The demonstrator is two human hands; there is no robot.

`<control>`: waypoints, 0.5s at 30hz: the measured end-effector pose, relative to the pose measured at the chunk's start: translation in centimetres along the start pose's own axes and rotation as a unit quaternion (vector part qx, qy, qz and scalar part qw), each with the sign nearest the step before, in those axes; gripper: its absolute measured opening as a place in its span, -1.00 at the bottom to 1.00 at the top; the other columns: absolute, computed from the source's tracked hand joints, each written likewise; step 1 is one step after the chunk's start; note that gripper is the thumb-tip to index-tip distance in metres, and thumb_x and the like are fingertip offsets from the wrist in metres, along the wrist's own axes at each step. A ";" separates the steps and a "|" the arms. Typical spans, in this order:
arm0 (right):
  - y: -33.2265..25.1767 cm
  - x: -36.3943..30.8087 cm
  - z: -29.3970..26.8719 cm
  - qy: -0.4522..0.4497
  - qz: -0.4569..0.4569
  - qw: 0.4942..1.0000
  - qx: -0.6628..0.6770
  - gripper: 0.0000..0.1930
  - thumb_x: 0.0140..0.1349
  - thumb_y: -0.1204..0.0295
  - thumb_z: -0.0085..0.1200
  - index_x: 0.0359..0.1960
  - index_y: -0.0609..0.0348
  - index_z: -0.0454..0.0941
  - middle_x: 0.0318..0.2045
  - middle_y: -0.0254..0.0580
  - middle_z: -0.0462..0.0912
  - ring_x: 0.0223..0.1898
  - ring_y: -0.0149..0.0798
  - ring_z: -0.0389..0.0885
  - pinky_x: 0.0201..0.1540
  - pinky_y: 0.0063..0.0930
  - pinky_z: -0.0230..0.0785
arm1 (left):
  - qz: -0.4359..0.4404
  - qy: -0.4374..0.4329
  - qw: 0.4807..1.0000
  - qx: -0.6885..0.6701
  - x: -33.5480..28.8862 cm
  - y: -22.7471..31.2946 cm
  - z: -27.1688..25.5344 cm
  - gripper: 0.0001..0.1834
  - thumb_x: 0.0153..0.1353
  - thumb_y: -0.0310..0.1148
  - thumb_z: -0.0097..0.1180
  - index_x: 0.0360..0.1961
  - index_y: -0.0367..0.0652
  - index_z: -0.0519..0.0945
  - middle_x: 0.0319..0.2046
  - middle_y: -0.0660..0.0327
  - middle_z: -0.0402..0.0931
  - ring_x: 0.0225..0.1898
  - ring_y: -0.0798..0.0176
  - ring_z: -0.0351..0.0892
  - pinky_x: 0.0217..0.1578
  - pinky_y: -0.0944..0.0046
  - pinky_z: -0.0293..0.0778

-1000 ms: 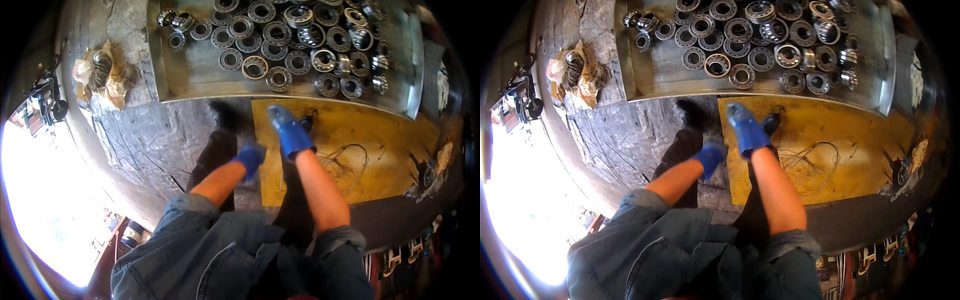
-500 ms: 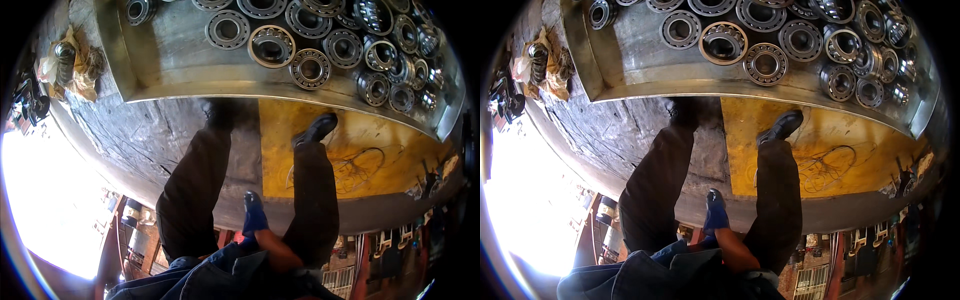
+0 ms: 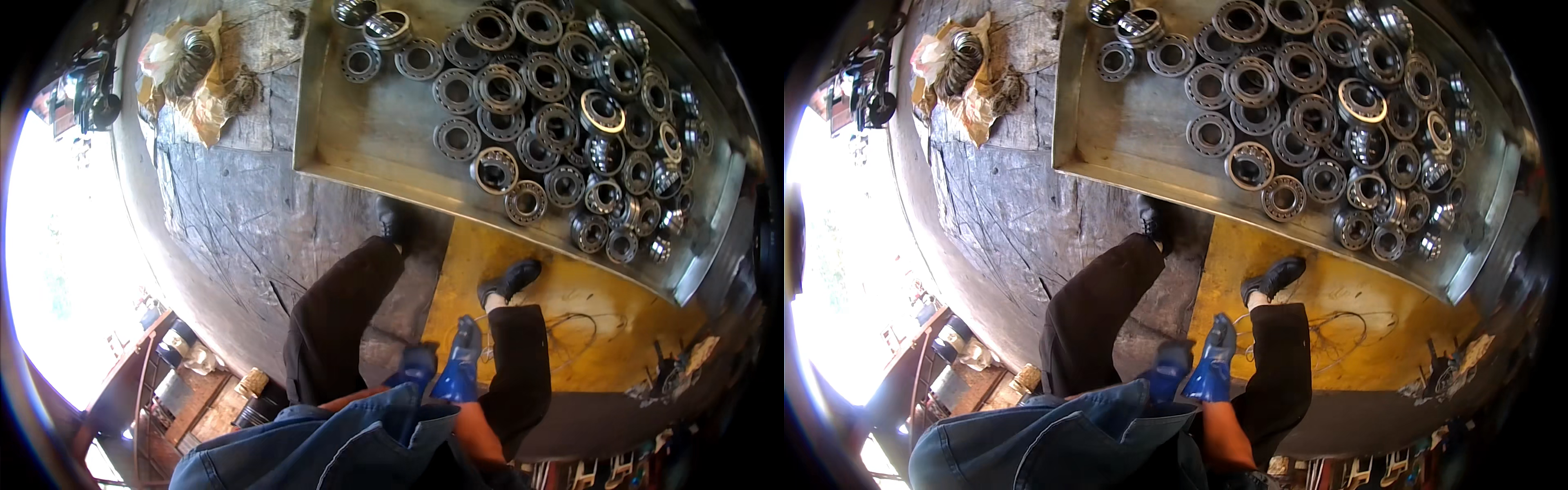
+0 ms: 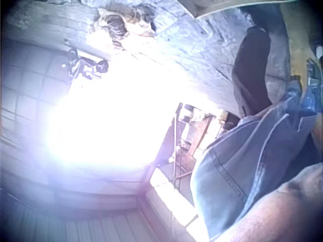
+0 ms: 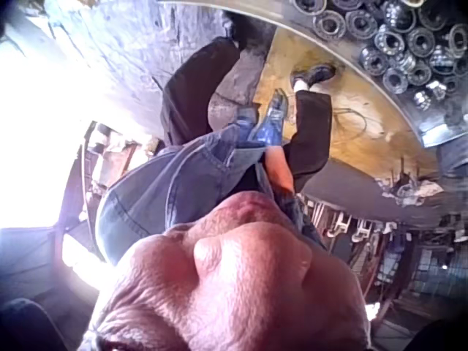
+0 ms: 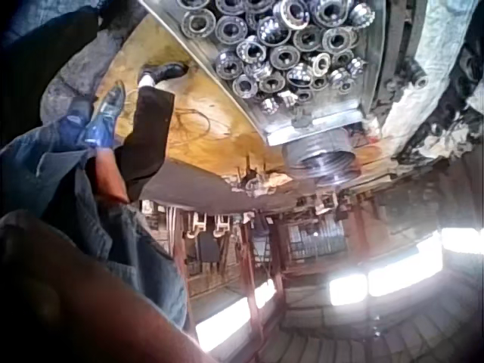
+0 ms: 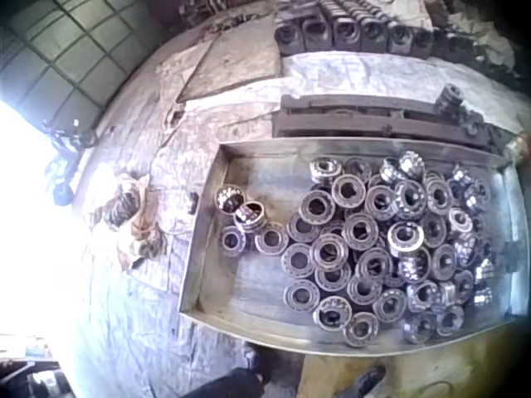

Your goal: The person cleans grease off mechanical bearings using a cloth and then stacks the cleaned bearings into two vertical piles on a metal tray.

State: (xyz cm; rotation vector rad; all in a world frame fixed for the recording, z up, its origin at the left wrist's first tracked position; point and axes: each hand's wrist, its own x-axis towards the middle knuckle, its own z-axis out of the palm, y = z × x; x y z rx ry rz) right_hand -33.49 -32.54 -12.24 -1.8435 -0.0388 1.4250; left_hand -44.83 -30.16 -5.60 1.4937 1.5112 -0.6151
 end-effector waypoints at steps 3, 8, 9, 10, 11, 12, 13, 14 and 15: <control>-8.5 8.5 3.4 -0.093 0.006 0.990 0.104 -0.64 0.48 0.52 -0.03 0.26 0.33 0.49 0.07 -0.20 0.62 -0.02 -0.35 0.63 0.08 -0.53 0.47 | 0.075 0.204 0.966 -0.139 10.6 0.3 -8.4 -0.70 0.28 -0.40 0.12 0.03 -0.06 0.66 -0.30 -0.01 0.68 -0.25 -0.07 0.67 -0.15 0.00 0.56; -20.7 20.0 13.3 -0.057 -0.478 0.794 -0.372 -0.61 0.39 0.35 0.12 0.21 0.20 0.57 -0.02 -0.13 0.69 -0.17 -0.19 0.70 -0.08 -0.29 0.57 | 0.117 0.398 0.908 -0.060 24.4 1.5 -31.8 -0.50 0.14 -0.27 0.29 0.14 -0.09 0.59 -0.04 -0.05 0.65 -0.01 -0.13 0.63 0.05 -0.10 0.53; -24.9 20.2 16.6 -0.036 -0.552 0.685 -0.473 -0.59 0.37 0.27 0.15 0.19 0.16 0.59 -0.02 -0.04 0.70 -0.17 -0.06 0.72 -0.05 -0.14 0.57 | 0.113 0.425 0.896 -0.054 26.8 -0.3 -34.4 -0.46 0.13 -0.25 0.31 0.17 -0.08 0.57 -0.04 -0.05 0.66 0.01 -0.14 0.63 0.07 -0.11 0.52; -27.3 20.3 19.5 -0.058 -0.423 0.668 -0.610 -0.58 0.37 0.24 0.13 0.20 0.13 0.58 0.01 0.02 0.69 -0.13 0.05 0.71 -0.04 -0.05 0.57 | 0.116 0.428 0.895 -0.054 28.6 -1.8 -37.0 -0.44 0.13 -0.24 0.32 0.19 -0.08 0.56 -0.04 -0.04 0.66 0.01 -0.15 0.62 0.09 -0.11 0.50; -28.4 20.4 22.1 -0.072 -0.283 0.624 -0.725 -0.57 0.37 0.21 0.12 0.21 0.09 0.58 0.03 0.08 0.69 -0.10 0.15 0.71 -0.03 0.04 0.56 | 0.120 0.431 0.893 -0.052 30.1 -3.2 -39.5 -0.41 0.13 -0.23 0.33 0.21 -0.08 0.54 -0.05 -0.04 0.66 0.02 -0.15 0.62 0.11 -0.11 0.49; -26.7 22.2 22.5 0.031 -0.401 0.560 -0.725 -0.48 0.35 0.13 0.12 0.28 0.06 0.52 0.00 0.12 0.69 -0.10 0.16 0.71 -0.09 0.09 0.57 | 0.156 0.468 0.869 -0.027 32.1 -3.6 -41.4 -0.39 0.12 -0.22 0.34 0.22 -0.09 0.54 -0.03 -0.04 0.66 0.03 -0.15 0.62 0.16 -0.10 0.46; -26.2 24.8 23.1 -0.010 -0.367 0.564 -0.740 -0.43 0.34 0.08 0.14 0.33 -0.01 0.43 0.02 0.13 0.68 -0.07 0.15 0.72 -0.06 0.10 0.57 | 0.189 0.505 0.842 0.005 33.9 -3.8 -43.0 -0.38 0.11 -0.22 0.35 0.22 -0.10 0.54 -0.01 -0.03 0.65 0.04 -0.16 0.61 0.20 -0.09 0.43; -25.6 27.6 23.6 -0.048 -0.330 0.568 -0.752 -0.37 0.34 0.03 0.16 0.38 -0.07 0.34 0.04 0.14 0.67 -0.05 0.15 0.73 -0.02 0.11 0.58 | 0.170 0.466 0.868 0.028 35.0 -3.4 -44.6 -0.36 0.11 -0.18 0.36 0.23 -0.10 0.54 -0.01 -0.02 0.66 0.11 -0.13 0.59 0.25 -0.11 0.39; -25.9 28.8 25.3 -0.078 -0.315 0.567 -0.757 -0.33 0.32 0.04 0.18 0.41 -0.08 0.31 0.07 0.17 0.65 -0.02 0.17 0.72 -0.02 0.10 0.58 | 0.154 0.484 0.861 0.037 36.9 -4.7 -44.8 -0.36 0.11 -0.18 0.36 0.23 -0.10 0.54 -0.01 -0.02 0.66 0.11 -0.13 0.59 0.25 -0.11 0.39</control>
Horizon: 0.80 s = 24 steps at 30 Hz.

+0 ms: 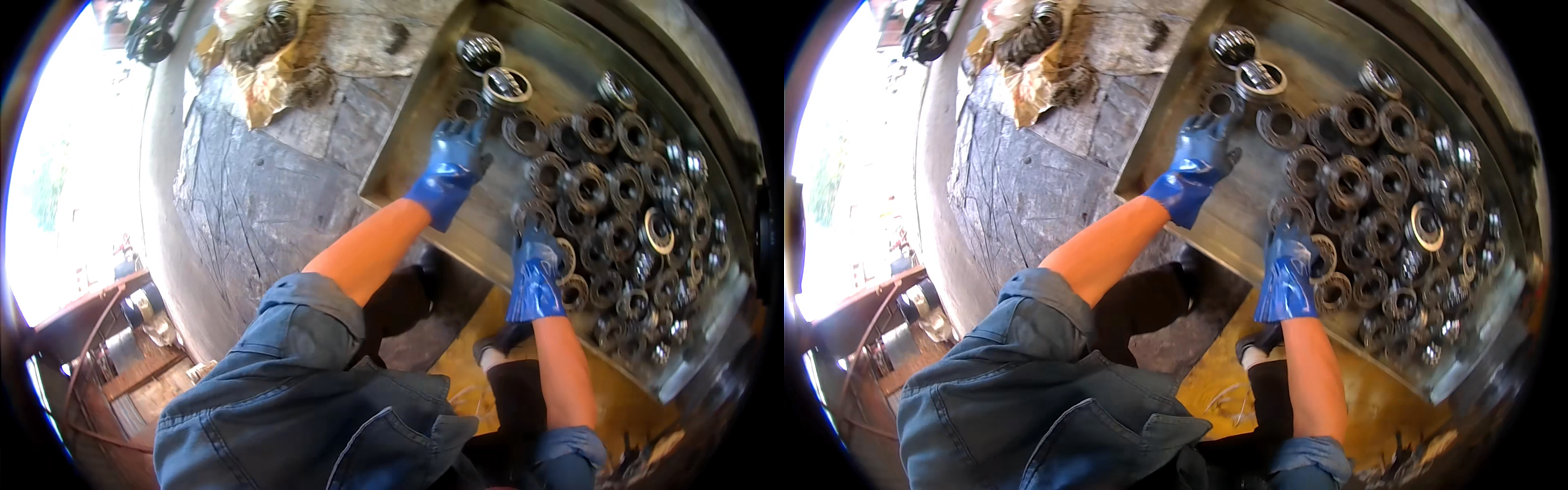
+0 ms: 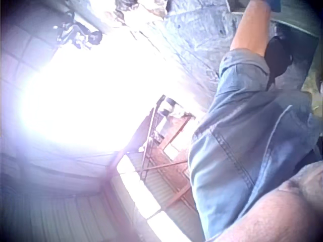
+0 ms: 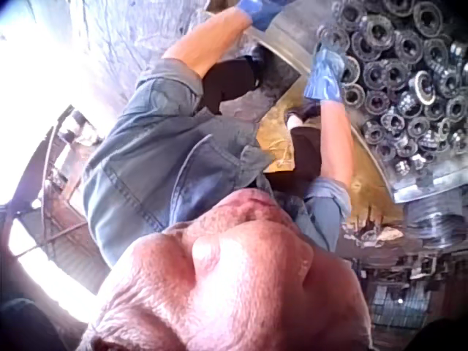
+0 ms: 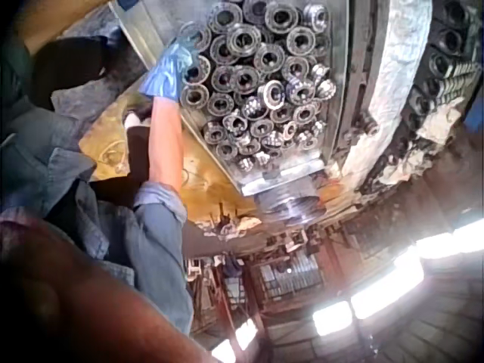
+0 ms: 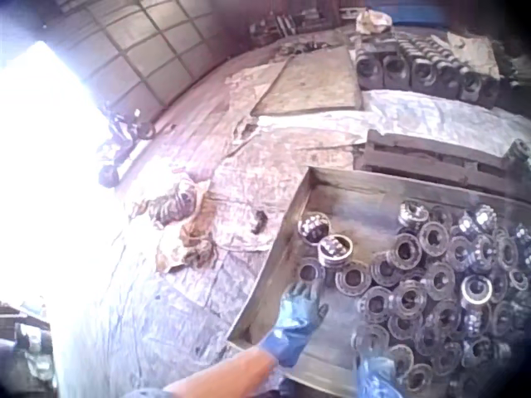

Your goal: The person cleans grease off mechanical bearings using a cloth and then stacks the cleaned bearings into two vertical piles on a metal tray.

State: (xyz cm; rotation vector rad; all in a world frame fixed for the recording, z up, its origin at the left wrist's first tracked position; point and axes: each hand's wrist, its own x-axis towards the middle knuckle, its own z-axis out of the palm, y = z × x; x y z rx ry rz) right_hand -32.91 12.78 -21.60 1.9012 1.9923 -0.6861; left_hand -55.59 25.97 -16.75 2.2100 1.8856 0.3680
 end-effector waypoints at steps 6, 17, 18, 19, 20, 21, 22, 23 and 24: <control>1.4 3.2 12.0 0.116 -0.108 0.980 -0.121 -0.18 0.28 0.08 0.19 0.55 -0.11 0.15 -0.01 0.09 0.65 -0.14 0.12 0.73 -0.14 0.16 0.55 | 0.158 0.101 0.978 0.095 2.8 -7.4 8.3 -0.43 0.02 -0.25 0.30 0.13 -0.14 0.63 -0.03 0.05 0.67 0.19 -0.08 0.53 0.27 -0.18 0.35; 3.9 1.9 6.5 0.166 -0.366 0.911 0.095 -0.77 0.37 0.49 -0.05 -0.07 0.20 0.65 -0.36 0.08 0.66 -0.37 0.07 0.67 -0.30 -0.03 0.48 | 0.151 0.066 0.977 0.136 6.1 -12.1 14.6 -0.58 0.34 -0.36 0.00 0.21 -0.17 0.50 -0.41 0.01 0.68 -0.40 -0.09 0.68 -0.34 -0.12 0.55; 4.1 3.9 7.5 0.139 -0.331 0.929 0.089 -0.76 0.40 0.45 -0.06 -0.05 0.18 0.65 -0.28 0.10 0.68 -0.31 0.07 0.70 -0.26 -0.05 0.52 | 0.143 0.031 0.980 0.138 6.3 -11.0 14.1 -0.55 0.34 -0.37 -0.02 0.25 -0.15 0.46 -0.49 0.02 0.67 -0.51 -0.07 0.68 -0.46 -0.12 0.55; 4.1 5.6 8.4 0.095 -0.240 0.966 0.034 -0.75 0.44 0.42 -0.06 -0.03 0.17 0.65 -0.21 0.12 0.70 -0.25 0.06 0.73 -0.22 -0.07 0.57 | 0.154 0.016 0.976 0.152 7.3 -8.8 13.0 -0.53 0.33 -0.29 0.02 0.25 -0.16 0.43 -0.47 -0.01 0.67 -0.47 -0.10 0.69 -0.44 -0.14 0.56; 2.1 6.5 8.9 0.049 -0.226 0.973 0.022 -0.74 0.48 0.39 -0.07 0.00 0.16 0.66 -0.13 0.13 0.72 -0.19 0.05 0.76 -0.18 -0.08 0.61 | 0.093 -0.013 0.981 0.169 6.1 -11.2 12.6 -0.51 0.32 -0.25 0.05 0.25 -0.17 0.44 -0.42 -0.03 0.69 -0.40 -0.16 0.71 -0.36 -0.18 0.56; 1.6 6.8 8.2 0.013 -0.201 0.980 -0.001 -0.73 0.51 0.35 -0.07 0.02 0.15 0.66 -0.06 0.15 0.74 -0.13 0.05 0.79 -0.14 -0.10 0.65 | 0.082 -0.022 0.989 0.121 5.5 -10.3 11.4 -0.51 0.29 -0.20 0.13 0.21 -0.13 0.48 -0.35 -0.08 0.70 -0.29 -0.22 0.72 -0.23 -0.18 0.57; 1.2 5.4 5.8 0.018 -0.182 0.980 -0.082 -0.71 0.50 0.35 -0.07 0.10 0.13 0.61 -0.09 0.10 0.76 -0.08 0.06 0.79 -0.05 -0.09 0.67 | 0.104 -0.017 0.988 0.112 5.9 -8.6 10.0 -0.51 0.29 -0.20 0.13 0.21 -0.13 0.48 -0.35 -0.08 0.70 -0.29 -0.22 0.72 -0.23 -0.18 0.57; 1.8 6.0 7.4 0.026 -0.157 0.986 0.048 -0.71 0.50 0.36 -0.06 0.12 0.16 0.58 -0.16 0.05 0.77 -0.13 0.01 0.79 -0.10 -0.15 0.67 | 0.103 -0.028 0.987 0.123 5.2 -8.1 9.6 -0.48 0.25 -0.19 0.19 0.21 -0.12 0.47 -0.31 -0.10 0.70 -0.23 -0.23 0.72 -0.16 -0.16 0.58; 2.4 7.1 9.4 0.026 -0.140 0.983 0.118 -0.71 0.49 0.36 -0.05 0.13 0.18 0.56 -0.19 0.02 0.77 -0.16 -0.02 0.80 -0.12 -0.18 0.67 | 0.099 -0.038 0.985 0.133 4.5 -8.1 9.3 -0.44 0.21 -0.17 0.24 0.21 -0.11 0.47 -0.27 -0.12 0.71 -0.16 -0.23 0.72 -0.09 -0.13 0.58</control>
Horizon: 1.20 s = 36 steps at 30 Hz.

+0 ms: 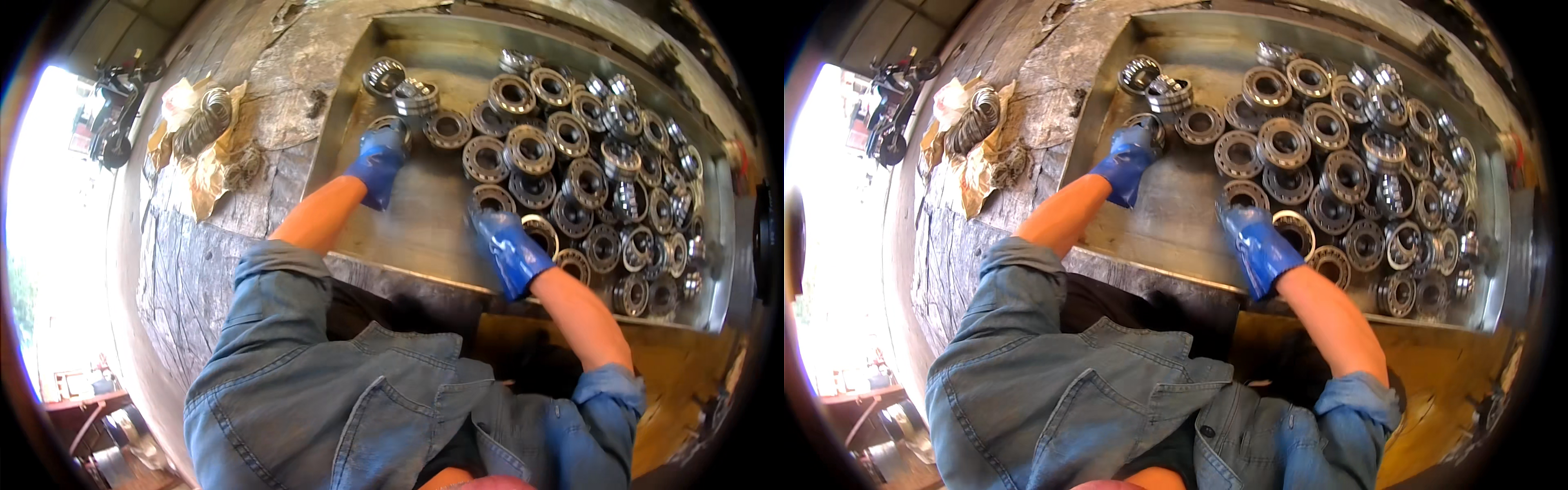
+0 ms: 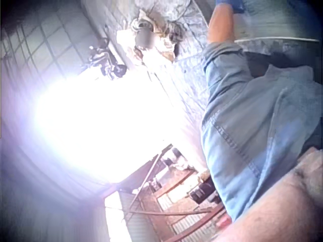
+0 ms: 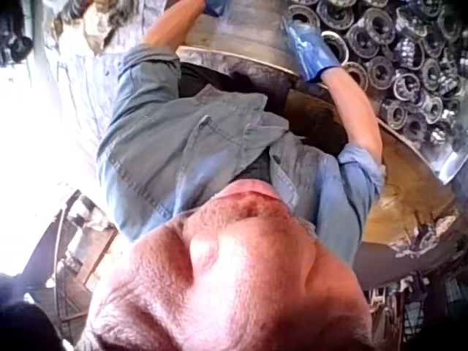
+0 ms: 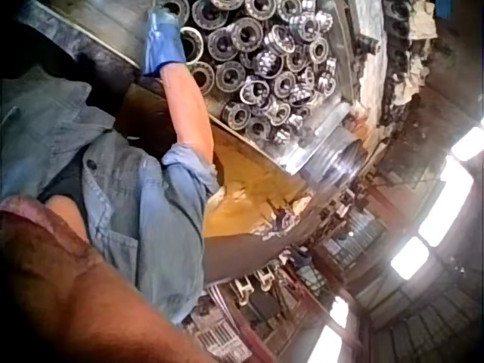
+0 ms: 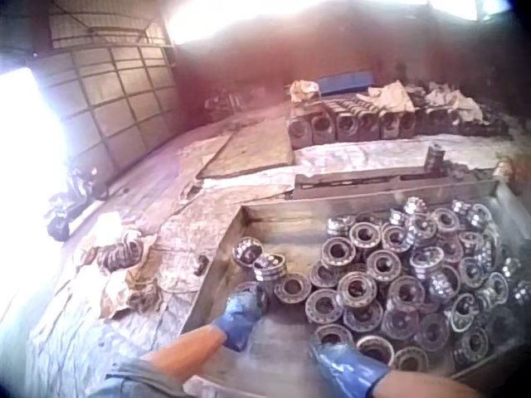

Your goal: The person cleans grease off mechanical bearings using a cloth and then stacks the cleaned bearings into two vertical piles on a metal tray.

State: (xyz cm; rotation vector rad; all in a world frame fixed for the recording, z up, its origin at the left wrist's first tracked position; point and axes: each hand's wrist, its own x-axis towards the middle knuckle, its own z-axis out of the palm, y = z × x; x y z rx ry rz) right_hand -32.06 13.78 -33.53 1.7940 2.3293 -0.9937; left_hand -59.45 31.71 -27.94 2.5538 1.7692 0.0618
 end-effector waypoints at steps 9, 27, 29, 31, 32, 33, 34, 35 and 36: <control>-0.5 1.4 -3.9 0.154 -0.039 0.927 0.340 -0.61 0.32 0.21 0.31 0.09 0.13 0.60 -0.40 -0.34 0.66 -0.39 -0.34 0.64 -0.33 -0.47 0.52 | 0.033 -0.119 0.815 -0.567 -5.7 0.1 -0.1 -0.65 0.44 -0.27 0.16 0.08 -0.31 0.63 -0.24 0.15 0.73 -0.20 0.23 0.73 -0.11 0.23 0.64; -1.4 1.9 -7.6 0.162 -0.033 0.899 0.405 -0.57 0.38 0.11 0.25 0.09 0.17 0.63 -0.23 -0.16 0.73 -0.23 -0.27 0.68 -0.14 -0.35 0.55 | -0.060 -0.309 0.669 -0.674 -7.8 6.0 -3.8 -0.47 0.43 -0.24 0.14 0.29 -0.39 0.49 0.05 0.09 0.64 0.03 0.24 0.64 0.08 0.23 0.54; -1.8 1.3 -10.4 0.167 0.047 0.965 0.196 -0.47 0.40 0.08 0.16 0.32 0.03 0.49 0.02 -0.03 0.71 0.04 -0.10 0.67 0.12 -0.27 0.50 | -0.100 -0.262 0.740 -0.611 -7.1 5.8 -2.7 -0.41 0.39 -0.18 0.21 0.31 -0.36 0.48 0.08 0.06 0.64 0.07 0.17 0.64 0.14 0.21 0.52; -2.5 1.4 -10.8 0.185 0.077 0.979 0.041 -0.35 0.39 -0.01 0.10 0.44 -0.06 0.33 0.17 0.06 0.65 0.18 0.09 0.62 0.22 -0.13 0.50 | -0.150 -0.214 0.801 -0.539 -7.8 5.9 -3.3 -0.35 0.34 -0.13 0.27 0.32 -0.33 0.48 0.12 0.03 0.63 0.11 0.10 0.64 0.20 0.19 0.49; -0.8 1.8 -10.3 0.201 0.050 0.978 -0.019 -0.31 0.37 0.00 0.12 0.47 -0.07 0.27 0.18 0.07 0.64 0.16 0.04 0.65 0.21 -0.15 0.52 | -0.108 -0.134 0.896 -0.409 -7.2 8.3 -5.9 -0.27 0.27 -0.06 0.33 0.35 -0.27 0.46 0.18 0.00 0.60 0.19 0.01 0.59 0.27 0.13 0.44; 0.2 2.6 -10.5 0.145 0.059 0.986 -0.051 -0.33 0.38 0.06 0.11 0.47 -0.07 0.27 0.18 0.07 0.64 0.14 0.04 0.66 0.18 -0.15 0.53 | -0.063 -0.046 0.961 -0.265 -6.9 9.7 -7.4 -0.19 0.21 0.02 0.38 0.37 -0.20 0.45 0.23 -0.03 0.57 0.27 -0.07 0.55 0.33 0.07 0.39; 0.2 3.1 -10.2 0.087 0.059 0.991 -0.080 -0.35 0.39 0.13 0.11 0.47 -0.06 0.27 0.17 0.06 0.64 0.12 0.03 0.68 0.16 -0.15 0.55 | -0.064 -0.049 0.961 -0.264 -7.3 9.9 -7.2 -0.19 0.21 0.02 0.38 0.37 -0.20 0.45 0.23 -0.03 0.57 0.27 -0.07 0.55 0.33 0.07 0.39; -0.9 3.4 -10.3 0.047 0.053 0.993 -0.099 -0.43 0.36 0.28 0.11 0.41 -0.07 0.35 0.15 0.03 0.66 0.10 0.04 0.70 0.13 -0.11 0.57 | 0.070 -0.013 0.979 -0.189 -7.8 9.9 -6.7 -0.14 0.14 0.05 0.40 0.38 -0.17 0.43 0.24 -0.05 0.55 0.30 -0.13 0.50 0.35 0.00 0.35; -2.0 3.6 -10.3 0.008 0.048 0.992 -0.118 -0.48 0.33 0.44 0.11 0.34 -0.08 0.44 0.12 0.00 0.68 0.08 0.05 0.72 0.11 -0.07 0.59 | 0.204 0.023 0.972 -0.111 -8.3 10.0 -6.1 -0.08 0.07 0.09 0.42 0.39 -0.15 0.42 0.24 -0.06 0.53 0.32 -0.18 0.45 0.36 -0.07 0.32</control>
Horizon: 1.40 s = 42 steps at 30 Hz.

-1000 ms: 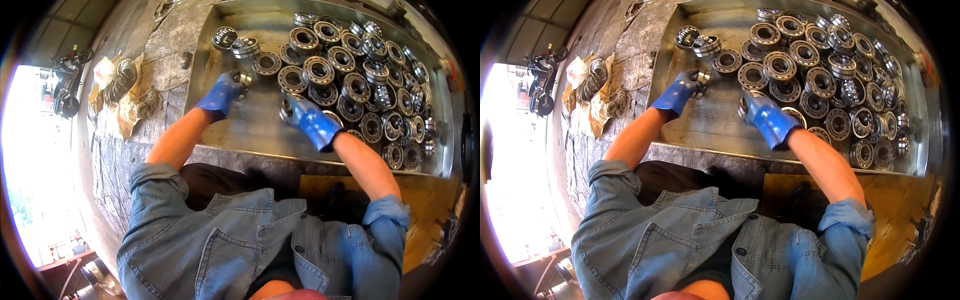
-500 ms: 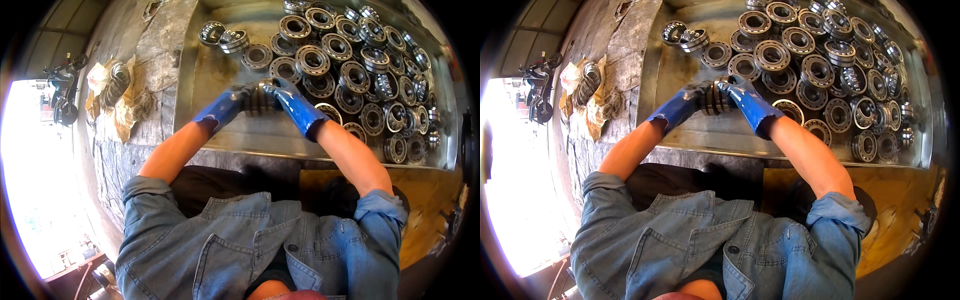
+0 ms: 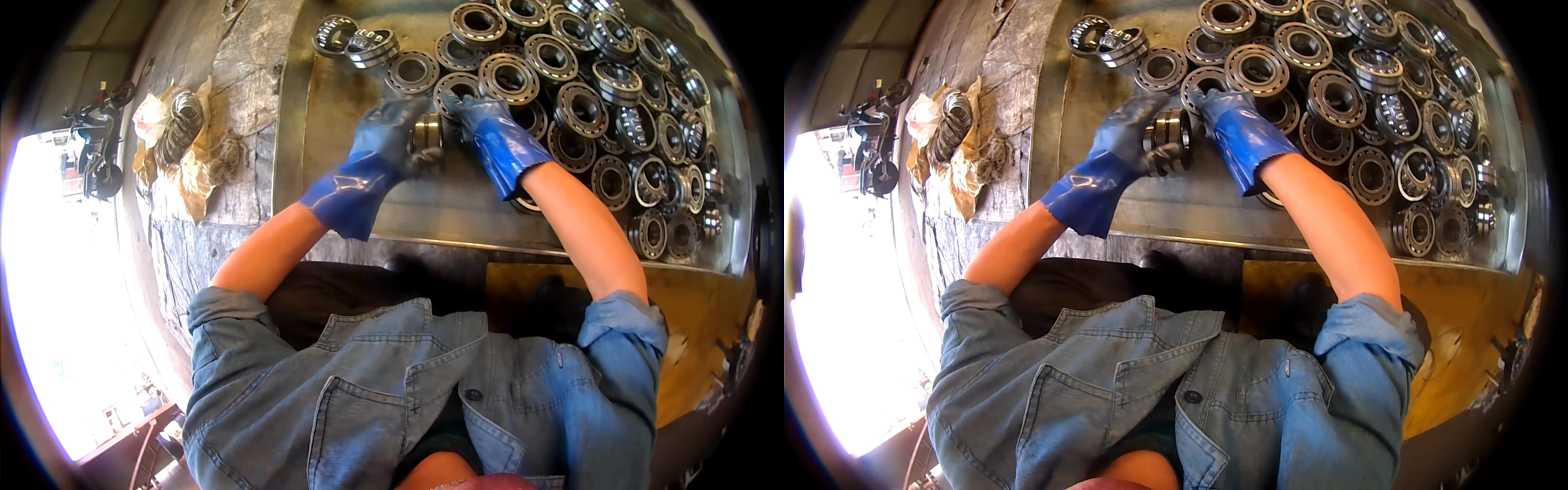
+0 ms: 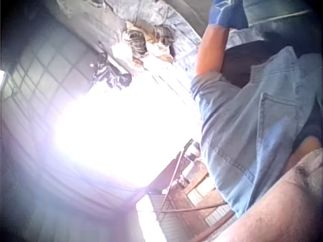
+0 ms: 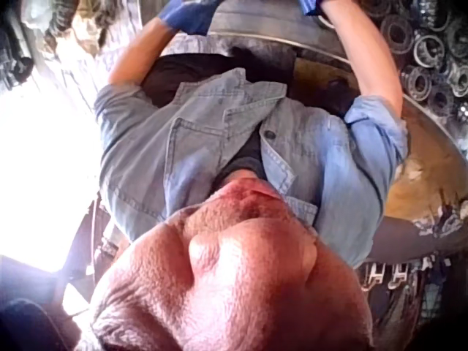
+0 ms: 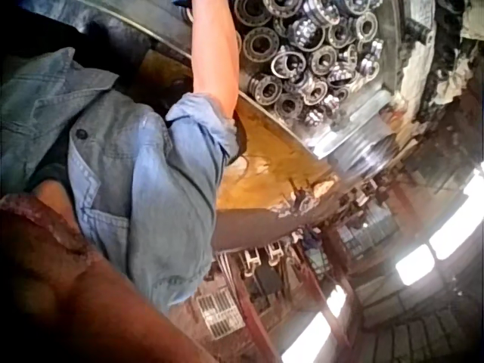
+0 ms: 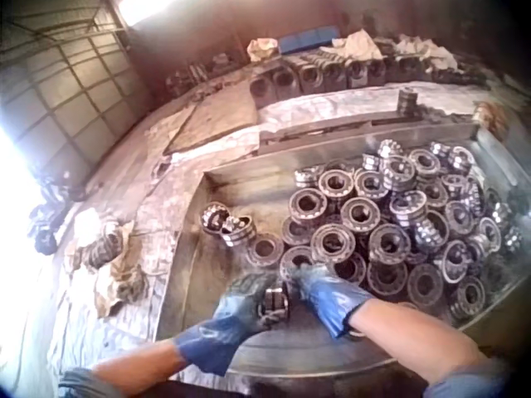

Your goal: The person cleans grease off mechanical bearings using a cloth and then stacks the cleaned bearings into two vertical piles on a metal tray.

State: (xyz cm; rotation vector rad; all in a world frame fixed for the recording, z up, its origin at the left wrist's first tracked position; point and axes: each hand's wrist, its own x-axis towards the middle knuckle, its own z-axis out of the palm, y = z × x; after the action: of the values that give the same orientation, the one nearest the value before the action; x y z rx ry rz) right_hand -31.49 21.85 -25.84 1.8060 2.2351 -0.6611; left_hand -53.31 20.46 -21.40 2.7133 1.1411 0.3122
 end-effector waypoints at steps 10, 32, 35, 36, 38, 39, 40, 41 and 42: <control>1.4 1.2 2.2 0.083 -0.030 0.992 0.091 -0.64 0.49 0.31 -0.12 0.22 0.12 0.51 -0.07 0.02 0.76 -0.09 0.07 0.75 -0.04 -0.13 0.58 | 0.056 0.023 0.998 0.009 0.5 -0.3 2.3 -0.09 -0.14 0.04 0.57 0.25 -0.12 0.53 0.17 -0.06 0.58 0.23 -0.17 0.54 0.29 -0.07 0.43; 0.2 -6.1 3.1 0.030 -0.042 0.638 0.769 -0.71 0.51 0.27 0.02 0.11 0.10 0.61 -0.41 -0.48 0.58 -0.48 -0.58 0.49 -0.39 -0.65 0.46 | -0.041 -0.079 0.995 -0.050 1.5 -2.0 2.0 0.02 -0.04 0.05 0.57 0.42 -0.08 0.40 0.28 -0.11 0.49 0.30 -0.17 0.49 0.30 0.03 0.46; 0.0 -6.5 2.4 0.021 0.010 0.670 0.742 -0.71 0.51 0.26 0.01 0.11 0.09 0.61 -0.38 -0.45 0.60 -0.45 -0.57 0.53 -0.37 -0.64 0.49 | 0.016 -0.093 0.994 -0.052 1.2 -3.9 1.6 0.02 -0.03 0.04 0.57 0.44 -0.06 0.37 0.28 -0.12 0.49 0.27 -0.20 0.51 0.28 0.02 0.49; -0.1 -6.5 2.1 0.022 0.025 0.674 0.738 -0.71 0.51 0.26 0.01 0.12 0.09 0.60 -0.37 -0.44 0.60 -0.44 -0.57 0.54 -0.36 -0.63 0.49 | -0.160 -0.174 0.920 -0.312 1.3 -4.9 1.9 0.07 -0.01 0.08 0.54 0.48 0.01 0.30 0.32 -0.12 0.44 0.30 -0.20 0.47 0.27 0.01 0.49; 0.4 -6.4 2.2 0.023 0.061 0.648 0.759 -0.70 0.51 0.22 0.03 0.08 0.10 0.61 -0.31 -0.38 0.64 -0.34 -0.55 0.61 -0.30 -0.60 0.53 | -0.313 -0.237 0.745 -0.539 1.9 -4.3 1.4 0.11 0.00 0.12 0.52 0.53 0.08 0.23 0.36 -0.11 0.39 0.33 -0.19 0.43 0.25 0.00 0.49; 1.3 -6.2 2.3 0.010 0.032 0.660 0.751 -0.68 0.50 0.19 0.06 0.09 0.10 0.61 -0.29 -0.35 0.66 -0.31 -0.53 0.62 -0.29 -0.55 0.55 | -0.146 -0.183 0.926 -0.295 1.8 -3.6 1.4 0.12 0.00 0.12 0.52 0.53 0.08 0.22 0.35 -0.10 0.41 0.30 -0.17 0.47 0.23 -0.01 0.51; 2.2 -5.9 2.4 -0.002 0.004 0.670 0.743 -0.66 0.48 0.16 0.09 0.10 0.11 0.61 -0.27 -0.32 0.69 -0.29 -0.51 0.64 -0.28 -0.49 0.57 | 0.040 -0.106 0.993 -0.015 2.0 -2.6 1.1 0.12 0.00 0.12 0.52 0.53 0.07 0.21 0.34 -0.08 0.43 0.27 -0.14 0.51 0.20 -0.02 0.53; 2.9 -5.3 2.0 -0.001 0.006 0.670 0.742 -0.66 0.48 0.16 0.09 0.10 0.11 0.61 -0.27 -0.32 0.69 -0.29 -0.51 0.64 -0.28 -0.49 0.57 | 0.042 -0.107 0.993 -0.017 2.3 -1.8 1.2 0.12 0.00 0.12 0.52 0.53 0.07 0.21 0.34 -0.08 0.43 0.27 -0.14 0.51 0.20 -0.02 0.53; 3.9 -4.4 1.3 0.076 0.012 0.775 0.628 -0.59 0.48 0.12 0.09 0.16 0.13 0.60 -0.17 -0.27 0.70 -0.21 -0.40 0.66 -0.19 -0.44 0.57 | 0.068 -0.085 0.994 -0.027 2.6 -0.9 1.4 0.05 -0.05 -0.13 0.56 0.48 0.02 0.30 0.29 -0.06 0.48 0.22 -0.06 0.56 0.19 0.08 0.56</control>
State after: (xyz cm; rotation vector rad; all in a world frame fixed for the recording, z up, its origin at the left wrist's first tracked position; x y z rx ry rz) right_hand -26.88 18.01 -26.02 2.3276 1.8522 -2.4960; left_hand -51.77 22.82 -22.66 2.7150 0.8931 0.1255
